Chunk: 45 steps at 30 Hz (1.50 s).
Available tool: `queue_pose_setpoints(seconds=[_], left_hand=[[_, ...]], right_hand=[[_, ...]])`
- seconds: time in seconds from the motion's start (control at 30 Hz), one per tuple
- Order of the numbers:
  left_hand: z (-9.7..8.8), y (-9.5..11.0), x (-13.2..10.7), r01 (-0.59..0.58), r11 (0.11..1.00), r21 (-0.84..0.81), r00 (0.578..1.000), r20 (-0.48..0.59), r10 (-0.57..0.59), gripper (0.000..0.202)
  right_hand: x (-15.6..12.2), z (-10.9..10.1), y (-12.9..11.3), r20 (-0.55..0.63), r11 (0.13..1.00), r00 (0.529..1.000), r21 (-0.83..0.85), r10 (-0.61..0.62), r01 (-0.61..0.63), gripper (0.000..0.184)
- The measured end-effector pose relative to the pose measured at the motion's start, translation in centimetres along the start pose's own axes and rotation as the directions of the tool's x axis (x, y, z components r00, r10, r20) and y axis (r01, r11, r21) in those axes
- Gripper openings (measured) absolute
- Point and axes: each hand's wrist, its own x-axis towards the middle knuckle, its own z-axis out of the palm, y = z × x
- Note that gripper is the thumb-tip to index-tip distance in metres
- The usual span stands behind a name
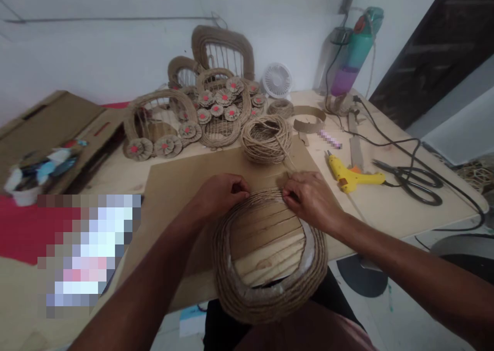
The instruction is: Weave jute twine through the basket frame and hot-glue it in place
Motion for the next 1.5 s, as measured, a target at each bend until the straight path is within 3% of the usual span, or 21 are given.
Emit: queue_pose_setpoints(seconds=[0.13, 0.53, 0.77, 1.07, 1.5], left_hand=[[0.0, 0.4, 0.1, -0.003, 0.995, 0.105, 1.000, 0.010, 0.002, 0.011], [-0.8, 1.5, -0.2, -0.055, 0.974, 0.220, 0.996, 0.083, 0.037, 0.016], [-0.5, 1.4, -0.3, -0.067, 0.975, 0.211, 0.995, 0.083, 0.050, 0.011], [-0.4, 0.8, -0.2, -0.074, 0.984, 0.160, 0.995, 0.073, 0.063, 0.014], [-0.3, 1.0, -0.3, -0.072, 0.965, 0.250, 0.997, 0.050, 0.062, 0.013]], right_hand=[[0.0, 0.0, 0.1, -0.001, 1.000, 1.000, -0.001, -0.013, 0.013, 0.016], [-0.1, 0.2, 0.4, -0.065, 0.997, 0.996, 0.031, -0.066, 0.068, 0.013], [0.0, 0.4, 0.6, -0.087, 0.998, 0.994, 0.028, -0.061, 0.064, 0.005], [0.0, 0.0, 0.0, -0.051, 1.000, 0.999, -0.010, -0.001, 0.001, 0.006], [0.0, -0.8, -0.7, 0.038, 0.998, 0.998, -0.045, 0.046, -0.044, 0.008]])
